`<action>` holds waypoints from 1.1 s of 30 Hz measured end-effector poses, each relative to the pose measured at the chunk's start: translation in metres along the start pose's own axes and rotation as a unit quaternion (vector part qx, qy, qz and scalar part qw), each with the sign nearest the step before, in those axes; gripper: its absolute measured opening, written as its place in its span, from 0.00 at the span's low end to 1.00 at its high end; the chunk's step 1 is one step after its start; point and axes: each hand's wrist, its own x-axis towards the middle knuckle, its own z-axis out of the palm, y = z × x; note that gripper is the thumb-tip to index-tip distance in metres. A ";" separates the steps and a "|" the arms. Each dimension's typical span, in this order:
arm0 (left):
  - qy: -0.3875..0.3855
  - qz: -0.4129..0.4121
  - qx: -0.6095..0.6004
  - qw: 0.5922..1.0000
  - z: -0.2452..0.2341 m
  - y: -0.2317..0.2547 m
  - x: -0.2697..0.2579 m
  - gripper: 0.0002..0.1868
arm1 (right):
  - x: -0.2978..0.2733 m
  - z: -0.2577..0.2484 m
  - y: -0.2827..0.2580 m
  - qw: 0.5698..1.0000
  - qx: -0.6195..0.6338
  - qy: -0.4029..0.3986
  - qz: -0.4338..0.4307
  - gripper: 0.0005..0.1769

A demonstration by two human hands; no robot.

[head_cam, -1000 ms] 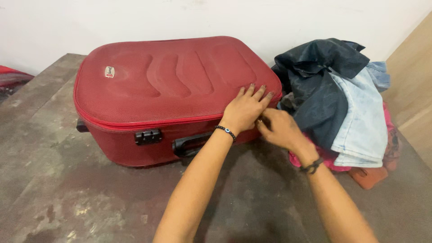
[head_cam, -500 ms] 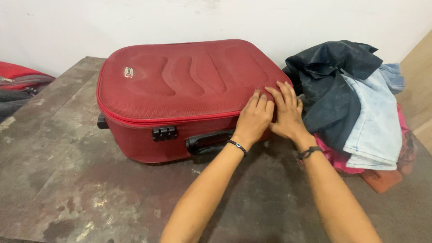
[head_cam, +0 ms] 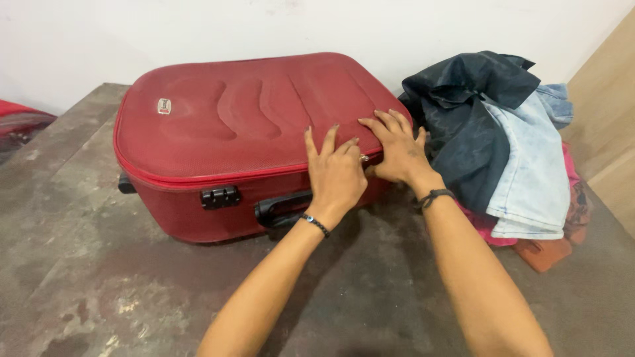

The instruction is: The person opens a red suitcase and begins folding clothes. They fold a dark shirt and place it inside the suitcase, then fold a pair of light blue jeans. The video ends while the jeans are being folded.

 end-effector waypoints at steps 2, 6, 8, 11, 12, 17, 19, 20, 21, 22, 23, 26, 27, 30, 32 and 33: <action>-0.014 -0.024 -0.011 1.000 -0.015 -0.007 -0.002 0.12 | 0.001 -0.003 -0.001 1.000 0.003 0.012 -0.004 0.58; -0.043 -0.056 -0.052 0.996 -0.031 -0.026 -0.011 0.16 | -0.001 0.001 0.001 1.000 0.006 0.024 -0.006 0.57; -0.023 -0.048 -0.040 0.998 -0.036 -0.034 -0.016 0.15 | 0.002 0.003 0.001 1.000 0.009 0.019 -0.004 0.57; -0.017 -0.053 -0.042 0.998 -0.043 -0.047 -0.022 0.15 | 0.003 0.005 0.003 1.000 0.014 0.026 -0.004 0.56; -0.019 -0.057 -0.048 0.997 -0.045 -0.049 -0.024 0.14 | 0.003 0.004 0.004 0.999 0.015 0.029 -0.003 0.56; -0.029 -0.036 -0.041 0.998 -0.046 -0.050 -0.028 0.13 | 0.004 0.002 -0.018 0.999 -0.043 0.014 0.016 0.55; -0.027 -0.028 -0.040 0.998 -0.047 -0.051 -0.028 0.12 | 0.008 0.006 -0.040 0.996 -0.051 0.040 -0.059 0.53; -0.025 -0.023 -0.039 0.999 -0.047 -0.051 -0.028 0.12 | 0.007 0.012 -0.051 0.989 -0.037 0.069 -0.127 0.49; -0.023 -0.018 -0.037 0.999 -0.048 -0.051 -0.028 0.12 | 0.006 0.016 -0.061 0.976 -0.022 0.099 -0.194 0.45; -0.012 -0.009 -0.043 0.999 -0.048 -0.051 -0.030 0.12 | 0.005 0.020 -0.067 0.971 0.005 0.105 -0.217 0.43; -0.001 -0.001 -0.048 0.999 -0.048 -0.050 -0.032 0.13 | 0.003 0.024 -0.073 0.964 0.033 0.111 -0.238 0.41; -0.002 0.006 -0.063 0.998 -0.054 -0.053 -0.034 0.13 | -0.003 0.026 -0.076 0.949 0.048 0.142 -0.277 0.39; -0.006 0.006 -0.068 0.998 -0.056 -0.054 -0.031 0.13 | -0.002 0.023 -0.074 0.944 0.040 0.155 -0.287 0.39; -0.052 -0.043 -0.059 0.996 -0.063 -0.053 -0.026 0.13 | -0.003 0.018 -0.067 0.950 0.027 0.154 -0.272 0.38; -0.019 -0.022 -0.036 0.999 -0.070 -0.053 -0.027 0.13 | -0.003 0.017 -0.062 0.947 0.012 0.147 -0.284 0.39; -0.001 -0.011 -0.025 1.000 -0.075 -0.054 -0.026 0.13 | -0.002 0.015 -0.060 0.946 0.005 0.144 -0.291 0.39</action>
